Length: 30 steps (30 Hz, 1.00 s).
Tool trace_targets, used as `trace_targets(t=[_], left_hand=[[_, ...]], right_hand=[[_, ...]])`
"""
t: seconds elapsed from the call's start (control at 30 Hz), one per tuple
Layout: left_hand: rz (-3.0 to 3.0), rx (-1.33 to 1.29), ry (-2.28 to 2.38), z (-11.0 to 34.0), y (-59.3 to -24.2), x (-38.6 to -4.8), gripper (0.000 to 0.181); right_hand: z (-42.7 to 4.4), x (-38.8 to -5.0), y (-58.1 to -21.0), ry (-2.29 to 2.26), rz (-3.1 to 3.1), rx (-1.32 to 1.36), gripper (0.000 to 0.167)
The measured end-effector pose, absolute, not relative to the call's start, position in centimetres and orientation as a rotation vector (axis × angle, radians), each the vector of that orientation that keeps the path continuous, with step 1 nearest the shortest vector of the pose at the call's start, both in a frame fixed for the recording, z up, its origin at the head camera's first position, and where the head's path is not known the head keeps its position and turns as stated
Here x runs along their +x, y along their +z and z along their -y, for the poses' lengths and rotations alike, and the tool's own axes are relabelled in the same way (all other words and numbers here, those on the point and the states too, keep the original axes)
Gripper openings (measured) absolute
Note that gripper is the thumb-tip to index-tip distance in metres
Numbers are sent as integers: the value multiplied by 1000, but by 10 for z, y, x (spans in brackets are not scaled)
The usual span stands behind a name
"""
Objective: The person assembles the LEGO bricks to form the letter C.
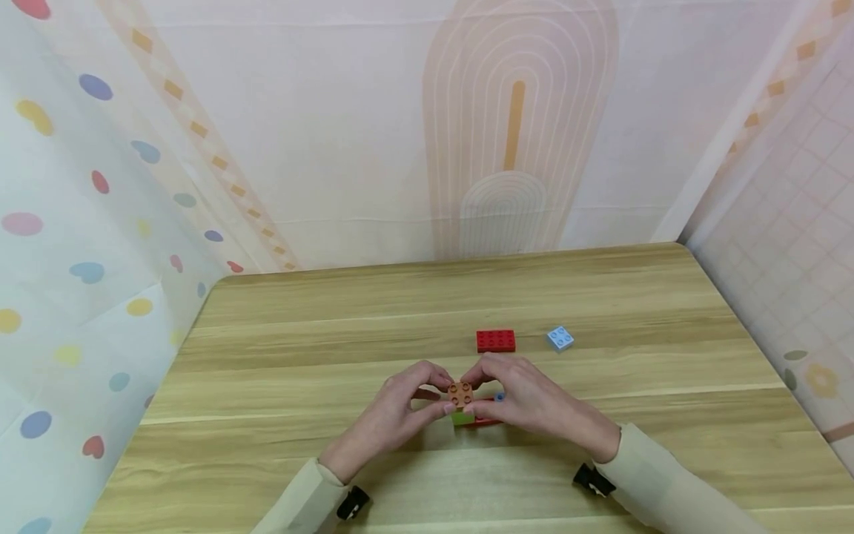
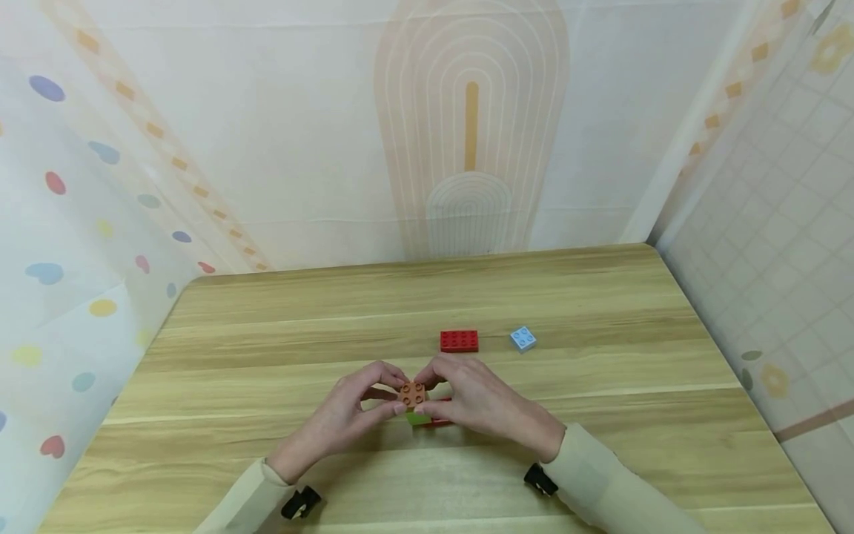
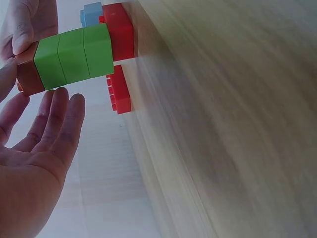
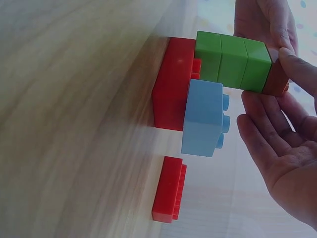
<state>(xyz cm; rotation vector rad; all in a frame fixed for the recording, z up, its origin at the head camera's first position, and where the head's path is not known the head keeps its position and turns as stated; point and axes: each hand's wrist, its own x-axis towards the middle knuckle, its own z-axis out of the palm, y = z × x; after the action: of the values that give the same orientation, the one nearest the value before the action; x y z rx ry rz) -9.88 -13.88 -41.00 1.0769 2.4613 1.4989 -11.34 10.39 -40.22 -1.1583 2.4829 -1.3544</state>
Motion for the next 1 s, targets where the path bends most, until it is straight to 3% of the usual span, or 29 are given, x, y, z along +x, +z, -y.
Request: trace_targets(t=[0.7, 1.0], left_hand=[[-2509, 1060, 1395, 137, -405, -98, 23], [-2527, 1000, 1338, 136, -401, -97, 21]], right_hand=[[-105, -113, -404, -1362, -2502, -1197, 28], [-109, -112, -403, -1338, -2486, -1143, 37]])
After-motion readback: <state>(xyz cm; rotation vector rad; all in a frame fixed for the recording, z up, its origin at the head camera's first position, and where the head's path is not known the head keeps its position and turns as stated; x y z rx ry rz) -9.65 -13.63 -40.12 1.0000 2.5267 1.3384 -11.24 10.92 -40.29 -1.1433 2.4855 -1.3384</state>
